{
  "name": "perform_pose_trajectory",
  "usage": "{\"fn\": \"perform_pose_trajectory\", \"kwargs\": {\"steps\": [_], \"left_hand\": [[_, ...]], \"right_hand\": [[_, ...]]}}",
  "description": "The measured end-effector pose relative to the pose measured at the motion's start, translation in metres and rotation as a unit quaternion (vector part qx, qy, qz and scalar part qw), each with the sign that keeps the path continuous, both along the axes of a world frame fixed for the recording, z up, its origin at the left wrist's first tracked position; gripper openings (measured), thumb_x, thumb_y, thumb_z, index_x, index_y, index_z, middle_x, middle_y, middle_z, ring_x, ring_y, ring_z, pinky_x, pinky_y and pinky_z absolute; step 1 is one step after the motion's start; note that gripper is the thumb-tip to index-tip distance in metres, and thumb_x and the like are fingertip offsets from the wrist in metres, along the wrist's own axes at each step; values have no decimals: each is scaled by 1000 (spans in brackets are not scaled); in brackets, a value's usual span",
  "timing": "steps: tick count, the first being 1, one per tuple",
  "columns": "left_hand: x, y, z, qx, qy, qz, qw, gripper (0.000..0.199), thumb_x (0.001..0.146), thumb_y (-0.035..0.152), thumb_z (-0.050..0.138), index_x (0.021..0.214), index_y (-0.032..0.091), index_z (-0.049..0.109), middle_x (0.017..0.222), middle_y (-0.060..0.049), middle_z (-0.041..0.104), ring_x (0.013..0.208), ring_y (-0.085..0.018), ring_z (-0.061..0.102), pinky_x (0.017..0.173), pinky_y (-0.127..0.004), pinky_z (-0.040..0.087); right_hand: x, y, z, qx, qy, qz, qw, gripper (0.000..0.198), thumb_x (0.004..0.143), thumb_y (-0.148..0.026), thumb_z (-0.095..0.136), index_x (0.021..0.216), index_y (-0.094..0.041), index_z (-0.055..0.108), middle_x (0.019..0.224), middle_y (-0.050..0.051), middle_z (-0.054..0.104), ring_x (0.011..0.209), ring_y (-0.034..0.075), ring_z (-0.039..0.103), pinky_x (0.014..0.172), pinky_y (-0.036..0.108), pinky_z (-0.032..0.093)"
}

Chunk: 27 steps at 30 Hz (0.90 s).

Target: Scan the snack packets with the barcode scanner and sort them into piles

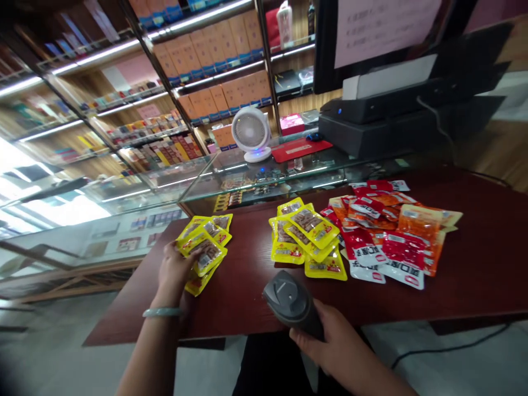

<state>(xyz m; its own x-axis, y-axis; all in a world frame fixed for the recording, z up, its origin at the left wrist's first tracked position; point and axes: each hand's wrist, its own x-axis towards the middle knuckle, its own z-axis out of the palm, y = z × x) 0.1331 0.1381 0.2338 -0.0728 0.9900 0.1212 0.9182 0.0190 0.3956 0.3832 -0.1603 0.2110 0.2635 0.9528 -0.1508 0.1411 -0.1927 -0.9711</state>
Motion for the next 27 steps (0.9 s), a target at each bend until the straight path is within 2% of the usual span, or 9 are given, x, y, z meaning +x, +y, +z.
{"fn": "perform_pose_trajectory", "kwargs": {"steps": [2,5,7,9,11,13,16,21,27], "left_hand": [[-2,4,-1,10,35,-7,999,79,79,60,56,138,13,31,124,-21,60,113,-35,59,88,-43,47],[6,-2,-2,93,83,-3,992,79,81,59,53,140,11,32,137,-22,49,129,-35,44,104,-44,36],[20,-13,-1,145,99,-1,984,76,83,58,51,142,14,33,143,-20,43,135,-34,36,108,-45,30],[42,-26,0,157,98,-37,982,66,85,57,50,137,18,41,140,-16,47,133,-32,38,108,-44,30],[69,-42,-1,128,96,-124,979,50,86,55,49,123,22,56,127,-12,58,124,-29,46,104,-41,33],[98,-57,-4,74,96,-241,963,39,88,55,47,105,25,65,113,-9,64,112,-27,54,97,-39,37],[139,-77,-11,25,104,-327,939,42,88,58,47,93,23,68,101,-10,67,101,-25,59,87,-36,40],[176,-87,-13,-11,133,-323,937,42,87,59,47,91,19,62,96,-10,66,95,-25,61,78,-33,40],[165,-83,-14,-14,57,-344,937,18,86,38,56,88,21,54,85,-3,65,78,-17,60,65,-25,34]], "right_hand": [[4,-2,3,3,-18,-2,1000,35,79,-42,68,106,-19,70,68,1,69,65,21,64,63,27,54],[8,-6,6,7,-28,-11,1000,37,80,-43,66,107,-19,70,74,3,71,67,21,65,63,28,54],[11,-8,7,11,-14,-17,1000,36,81,-43,65,106,-19,71,72,2,71,66,21,66,64,28,54],[13,-10,7,15,-1,-20,1000,36,80,-44,66,106,-19,71,67,1,69,64,21,65,63,28,54],[15,-12,7,11,5,-21,1000,39,78,-45,68,106,-19,70,58,-1,65,61,21,64,62,28,55],[16,-15,9,6,10,-23,1000,40,77,-48,68,105,-18,71,51,-2,60,59,21,63,61,28,54],[17,-18,11,13,13,-36,999,41,76,-52,68,101,-19,71,52,-2,59,59,20,63,60,28,54],[18,-24,9,9,14,-45,999,41,76,-53,67,97,-18,70,54,-2,59,56,18,59,59,27,53],[19,-26,-4,-9,27,-35,999,42,81,-55,62,101,-17,65,55,-4,54,44,12,47,45,22,44]]}}
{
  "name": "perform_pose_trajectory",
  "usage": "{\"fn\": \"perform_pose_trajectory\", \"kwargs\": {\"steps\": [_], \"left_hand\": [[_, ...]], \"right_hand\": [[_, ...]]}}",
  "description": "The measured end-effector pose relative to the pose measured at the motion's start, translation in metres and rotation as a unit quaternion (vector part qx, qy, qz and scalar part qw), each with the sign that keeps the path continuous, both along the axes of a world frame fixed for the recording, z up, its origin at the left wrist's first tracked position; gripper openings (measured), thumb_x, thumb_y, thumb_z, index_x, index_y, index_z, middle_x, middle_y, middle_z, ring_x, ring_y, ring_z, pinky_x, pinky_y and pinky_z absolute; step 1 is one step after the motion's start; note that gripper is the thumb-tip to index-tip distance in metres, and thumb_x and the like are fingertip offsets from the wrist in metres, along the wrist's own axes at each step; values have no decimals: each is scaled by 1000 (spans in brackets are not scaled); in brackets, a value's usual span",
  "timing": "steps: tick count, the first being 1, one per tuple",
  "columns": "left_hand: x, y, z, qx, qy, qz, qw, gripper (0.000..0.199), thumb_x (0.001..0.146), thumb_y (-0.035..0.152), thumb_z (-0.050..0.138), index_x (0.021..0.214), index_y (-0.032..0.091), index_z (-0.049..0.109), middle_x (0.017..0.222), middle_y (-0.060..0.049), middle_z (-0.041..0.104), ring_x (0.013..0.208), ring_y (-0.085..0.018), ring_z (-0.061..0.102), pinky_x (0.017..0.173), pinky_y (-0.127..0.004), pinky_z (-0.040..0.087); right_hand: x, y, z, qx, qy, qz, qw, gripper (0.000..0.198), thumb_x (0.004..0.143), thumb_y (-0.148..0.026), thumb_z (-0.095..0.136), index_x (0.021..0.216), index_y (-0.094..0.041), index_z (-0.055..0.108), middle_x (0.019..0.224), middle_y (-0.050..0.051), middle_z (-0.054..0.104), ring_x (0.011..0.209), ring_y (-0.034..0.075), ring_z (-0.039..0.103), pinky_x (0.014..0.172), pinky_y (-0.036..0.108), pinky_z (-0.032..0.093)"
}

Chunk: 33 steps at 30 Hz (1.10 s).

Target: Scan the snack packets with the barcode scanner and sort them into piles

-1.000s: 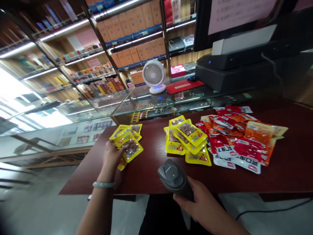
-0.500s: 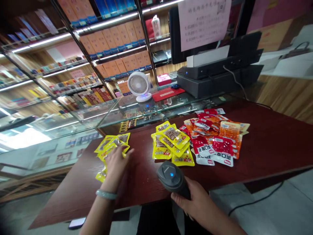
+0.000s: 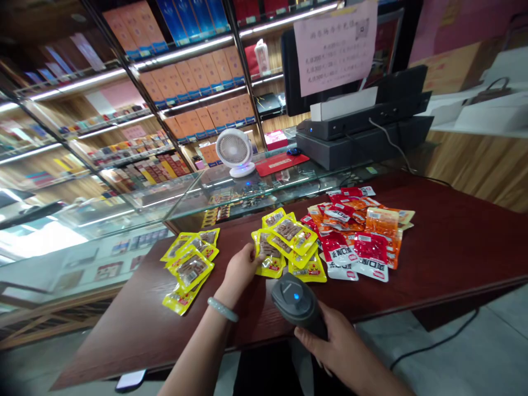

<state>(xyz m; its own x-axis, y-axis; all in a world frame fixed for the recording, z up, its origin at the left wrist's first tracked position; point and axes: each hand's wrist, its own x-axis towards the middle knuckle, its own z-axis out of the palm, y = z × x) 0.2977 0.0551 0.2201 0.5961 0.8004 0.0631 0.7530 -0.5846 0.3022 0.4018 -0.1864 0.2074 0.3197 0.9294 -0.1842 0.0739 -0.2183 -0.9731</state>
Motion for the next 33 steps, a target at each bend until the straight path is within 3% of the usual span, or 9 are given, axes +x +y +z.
{"fn": "perform_pose_trajectory", "kwargs": {"steps": [4,7,11,14,18,23,28,33], "left_hand": [[-26,1,-7,-54,-84,45,994,6,86,27,53,84,22,49,76,2,62,67,-13,58,59,-22,33],[-36,0,-10,-83,-128,61,986,11,86,32,55,87,23,49,77,2,63,69,-13,60,61,-22,37],[-24,-6,-8,-100,-83,51,990,42,81,48,62,111,21,50,89,-4,69,84,-20,66,67,-26,41],[-7,-11,-3,-88,-16,38,995,53,76,45,69,118,19,50,101,-10,69,93,-25,66,70,-28,41],[-9,-13,-1,-89,14,22,996,35,78,38,66,105,19,54,103,-10,69,94,-25,65,71,-28,40],[-48,-11,-7,-92,-41,43,994,17,82,27,60,95,21,49,89,-4,67,83,-20,64,67,-25,38],[-83,-13,-20,-112,-134,66,982,15,83,27,56,90,24,43,76,2,60,69,-15,59,61,-23,35],[-95,-12,-28,-141,-194,69,968,18,82,32,55,86,23,40,72,3,57,64,-15,56,59,-23,34]], "right_hand": [[-2,3,-4,-4,11,2,1000,41,81,-55,61,96,-17,63,54,-5,52,42,10,44,42,21,40],[-4,10,-2,-3,12,3,1000,43,79,-57,63,98,-18,65,51,-5,52,43,12,45,44,22,42],[-7,19,-1,-4,26,13,1000,46,80,-57,62,105,-19,61,52,-7,49,41,11,42,43,21,39],[-8,23,-1,-7,25,25,999,43,82,-58,61,99,-19,57,54,-8,47,42,9,40,42,20,36],[-8,22,2,1,10,7,1000,43,80,-61,61,85,-20,55,53,-8,44,41,9,39,42,21,35],[-7,22,6,-24,12,2,1000,41,80,-60,60,84,-20,52,53,-8,47,39,9,40,41,21,35],[-9,32,5,-14,16,19,1000,37,84,-53,59,94,-18,55,51,-9,47,41,10,43,43,22,36],[-10,41,-3,-5,-3,33,999,38,86,-55,57,92,-18,54,48,-9,46,39,10,44,42,22,37]]}}
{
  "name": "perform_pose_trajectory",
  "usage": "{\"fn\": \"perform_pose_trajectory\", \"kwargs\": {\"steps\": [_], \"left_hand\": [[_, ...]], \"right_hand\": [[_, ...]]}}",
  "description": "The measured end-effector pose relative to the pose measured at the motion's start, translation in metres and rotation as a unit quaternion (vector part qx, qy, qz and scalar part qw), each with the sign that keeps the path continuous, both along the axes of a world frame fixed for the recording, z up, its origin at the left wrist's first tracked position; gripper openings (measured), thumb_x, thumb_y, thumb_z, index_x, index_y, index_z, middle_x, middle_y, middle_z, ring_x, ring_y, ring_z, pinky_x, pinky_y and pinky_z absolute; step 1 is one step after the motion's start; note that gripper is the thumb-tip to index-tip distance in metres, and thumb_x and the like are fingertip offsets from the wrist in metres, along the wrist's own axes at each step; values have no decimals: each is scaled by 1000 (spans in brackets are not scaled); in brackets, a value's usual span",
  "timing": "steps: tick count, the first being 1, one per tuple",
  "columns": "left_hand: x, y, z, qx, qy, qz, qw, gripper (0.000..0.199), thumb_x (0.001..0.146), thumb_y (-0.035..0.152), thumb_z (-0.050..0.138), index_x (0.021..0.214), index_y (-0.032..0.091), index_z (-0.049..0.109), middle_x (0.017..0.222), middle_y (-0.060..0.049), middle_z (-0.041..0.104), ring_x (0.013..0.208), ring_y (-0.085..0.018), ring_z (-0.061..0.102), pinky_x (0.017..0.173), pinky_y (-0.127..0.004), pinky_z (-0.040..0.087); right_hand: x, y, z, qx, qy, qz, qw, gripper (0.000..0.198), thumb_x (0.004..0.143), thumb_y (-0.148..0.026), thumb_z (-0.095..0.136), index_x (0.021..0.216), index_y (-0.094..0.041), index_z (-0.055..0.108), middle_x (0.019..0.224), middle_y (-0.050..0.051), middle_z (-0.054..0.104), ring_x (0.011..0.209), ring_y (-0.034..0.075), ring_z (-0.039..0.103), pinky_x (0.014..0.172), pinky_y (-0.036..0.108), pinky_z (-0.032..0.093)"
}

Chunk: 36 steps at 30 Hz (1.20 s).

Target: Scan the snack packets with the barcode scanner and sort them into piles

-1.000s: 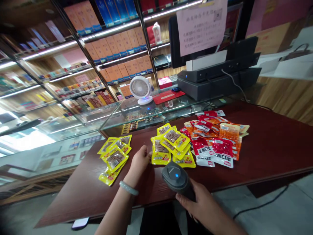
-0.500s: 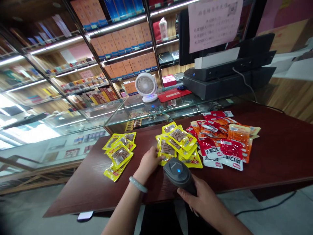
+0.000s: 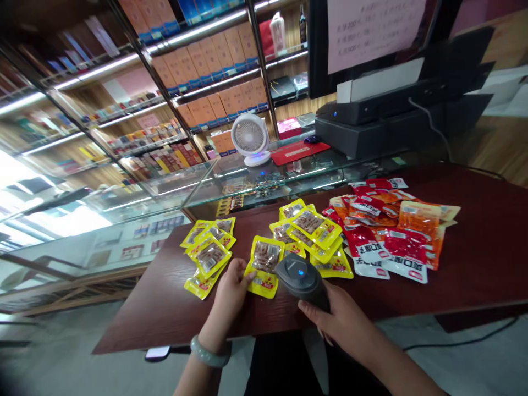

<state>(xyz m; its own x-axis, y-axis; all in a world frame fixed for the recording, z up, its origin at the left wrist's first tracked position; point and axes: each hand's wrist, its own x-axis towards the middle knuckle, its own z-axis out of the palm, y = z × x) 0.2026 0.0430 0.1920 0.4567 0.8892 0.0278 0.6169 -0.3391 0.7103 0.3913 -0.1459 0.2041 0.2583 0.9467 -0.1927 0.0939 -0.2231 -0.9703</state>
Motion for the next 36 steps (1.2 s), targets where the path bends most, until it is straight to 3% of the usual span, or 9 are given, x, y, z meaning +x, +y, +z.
{"fn": "perform_pose_trajectory", "kwargs": {"steps": [7,13,17,19,24,27,29,31,36], "left_hand": [[-6,-1,2,29,-12,17,999,17,79,32,56,89,22,46,68,4,53,63,-15,53,60,-24,35],[-39,22,8,39,-11,124,991,21,81,37,57,92,22,47,71,2,62,67,-17,61,61,-25,39],[-76,49,19,85,73,259,959,24,86,41,53,99,22,47,88,-5,69,79,-22,67,63,-28,41],[-88,57,24,101,124,294,942,28,88,44,50,104,21,47,92,-9,70,86,-26,67,65,-30,42],[-92,59,27,98,192,299,929,40,88,51,46,111,18,48,96,-13,69,90,-31,66,70,-37,45],[-83,52,28,198,215,311,904,45,86,51,49,114,16,51,109,-16,64,106,-33,60,87,-42,44],[-69,46,30,281,207,303,887,49,86,49,52,119,13,50,117,-18,60,118,-33,52,99,-44,38],[-48,37,31,323,182,257,893,49,86,47,52,121,13,51,121,-17,59,122,-31,49,105,-43,34],[32,11,28,273,180,42,944,45,87,52,51,117,20,59,117,-11,63,114,-27,53,99,-39,38]], "right_hand": [[-4,6,2,-9,-23,4,1000,37,87,-57,53,89,-19,51,47,-9,46,40,11,45,43,22,38],[-4,8,-2,-42,-7,-12,999,41,79,-62,59,88,-22,54,49,-5,50,43,14,48,44,25,40],[-2,6,-10,-71,-13,-18,997,45,75,-64,60,89,-22,54,49,-5,49,42,13,46,43,25,41],[-2,6,-12,-74,-10,-16,997,45,75,-63,61,90,-21,54,48,-5,49,41,13,46,42,25,41],[-4,4,-10,-58,4,-20,998,43,75,-60,63,93,-21,55,51,-6,51,41,12,46,41,24,39],[-3,2,-8,-43,6,-14,999,41,80,-57,60,97,-20,54,48,-8,47,39,11,43,41,22,37],[-1,1,-7,-27,3,-9,1000,38,83,-53,60,98,-19,54,49,-8,48,39,10,42,41,22,36],[2,1,-4,-12,3,-11,1000,36,84,-51,60,97,-18,54,48,-8,47,39,9,41,41,21,36],[6,-2,0,12,14,-13,1000,36,85,-50,59,98,-16,54,49,-9,46,39,8,40,41,20,35]]}}
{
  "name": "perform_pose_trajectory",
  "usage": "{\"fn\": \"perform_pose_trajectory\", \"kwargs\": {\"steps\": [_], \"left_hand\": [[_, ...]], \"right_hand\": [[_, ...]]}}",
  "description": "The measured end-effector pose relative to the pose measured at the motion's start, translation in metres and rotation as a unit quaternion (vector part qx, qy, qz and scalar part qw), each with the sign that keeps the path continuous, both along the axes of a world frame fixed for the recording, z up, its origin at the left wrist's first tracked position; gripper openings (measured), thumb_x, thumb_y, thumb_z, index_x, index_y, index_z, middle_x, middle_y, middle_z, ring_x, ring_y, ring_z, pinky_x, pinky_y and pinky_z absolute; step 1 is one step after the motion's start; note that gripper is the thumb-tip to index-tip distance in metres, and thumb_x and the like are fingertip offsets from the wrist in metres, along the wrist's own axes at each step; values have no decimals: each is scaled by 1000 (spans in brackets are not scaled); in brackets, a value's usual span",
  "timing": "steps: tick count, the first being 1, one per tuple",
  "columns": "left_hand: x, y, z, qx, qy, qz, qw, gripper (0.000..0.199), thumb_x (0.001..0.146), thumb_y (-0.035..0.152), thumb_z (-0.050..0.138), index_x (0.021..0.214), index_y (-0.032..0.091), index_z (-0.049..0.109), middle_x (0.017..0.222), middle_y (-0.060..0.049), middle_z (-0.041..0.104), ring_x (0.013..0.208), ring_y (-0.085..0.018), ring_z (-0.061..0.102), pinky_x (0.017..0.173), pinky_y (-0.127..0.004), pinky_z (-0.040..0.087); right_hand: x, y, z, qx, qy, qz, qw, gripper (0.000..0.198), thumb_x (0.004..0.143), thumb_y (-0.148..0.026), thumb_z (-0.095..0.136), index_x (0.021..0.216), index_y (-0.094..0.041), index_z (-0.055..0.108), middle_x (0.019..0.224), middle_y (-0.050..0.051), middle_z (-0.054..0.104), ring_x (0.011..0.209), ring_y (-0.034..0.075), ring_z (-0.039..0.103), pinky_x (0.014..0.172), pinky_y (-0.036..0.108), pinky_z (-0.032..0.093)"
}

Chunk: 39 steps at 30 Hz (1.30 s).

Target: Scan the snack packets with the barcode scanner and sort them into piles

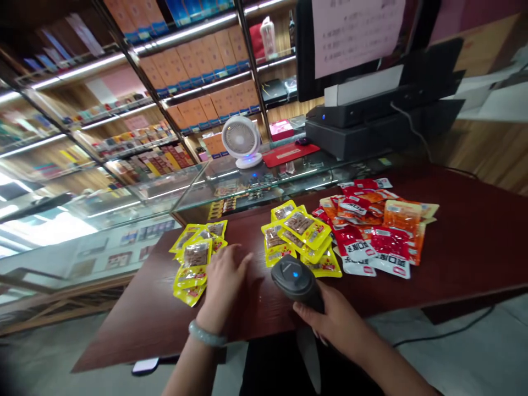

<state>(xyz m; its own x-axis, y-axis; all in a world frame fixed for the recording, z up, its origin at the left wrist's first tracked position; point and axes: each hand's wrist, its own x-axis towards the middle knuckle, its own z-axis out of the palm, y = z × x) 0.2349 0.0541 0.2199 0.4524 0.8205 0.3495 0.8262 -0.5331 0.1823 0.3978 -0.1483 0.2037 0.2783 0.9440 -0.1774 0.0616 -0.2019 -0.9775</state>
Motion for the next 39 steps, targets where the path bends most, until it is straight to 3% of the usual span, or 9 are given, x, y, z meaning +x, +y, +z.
{"fn": "perform_pose_trajectory", "kwargs": {"steps": [2,6,11,15,21,31,36,39], "left_hand": [[32,-6,-3,-39,44,-32,998,51,85,60,49,114,19,61,114,-13,63,111,-29,54,94,-40,40],[76,-4,-7,-79,91,-16,993,61,79,70,49,104,16,63,114,-16,61,111,-32,52,91,-42,40],[93,6,-5,-128,78,-1,989,58,74,63,61,105,15,56,116,-18,61,115,-33,53,90,-41,40],[79,6,-1,-190,41,-11,981,42,79,45,64,106,17,49,98,-12,69,98,-29,65,81,-35,41],[37,-6,-5,-229,-75,-16,970,32,79,36,66,101,21,47,94,-8,71,91,-24,67,68,-26,41],[0,-13,-13,-246,-118,-3,962,32,76,31,66,100,20,47,91,-7,69,86,-24,66,68,-28,43],[-10,-16,-17,-269,-186,-24,945,35,74,38,67,100,21,49,91,-5,69,83,-22,67,68,-29,46],[-29,-9,-19,-255,-234,5,938,41,72,43,69,101,20,50,91,-5,69,82,-22,67,71,-31,49]], "right_hand": [[1,-3,1,2,10,-1,1000,38,85,-50,60,101,-16,54,50,-9,47,38,8,40,40,20,35],[3,-9,1,5,16,-17,1000,41,82,-50,64,104,-16,57,50,-8,47,38,9,40,39,20,34],[6,-14,4,-1,15,-38,999,41,82,-52,63,102,-17,60,56,-5,52,41,10,42,41,21,37],[9,-14,4,2,22,-37,999,38,82,-52,63,100,-19,60,54,-6,51,40,10,42,41,22,35],[8,-3,5,5,16,-38,999,37,84,-52,60,96,-18,54,48,-9,46,39,9,41,42,21,34],[-10,14,15,9,18,-21,1000,34,86,-53,56,86,-20,48,45,-10,44,38,9,40,41,21,32],[-17,17,15,3,2,-13,1000,36,85,-55,56,86,-20,49,44,-10,43,38,10,40,42,21,33],[-19,17,14,-4,-2,-6,1000,37,84,-55,57,91,-20,50,46,-10,44,38,10,41,42,22,34]]}}
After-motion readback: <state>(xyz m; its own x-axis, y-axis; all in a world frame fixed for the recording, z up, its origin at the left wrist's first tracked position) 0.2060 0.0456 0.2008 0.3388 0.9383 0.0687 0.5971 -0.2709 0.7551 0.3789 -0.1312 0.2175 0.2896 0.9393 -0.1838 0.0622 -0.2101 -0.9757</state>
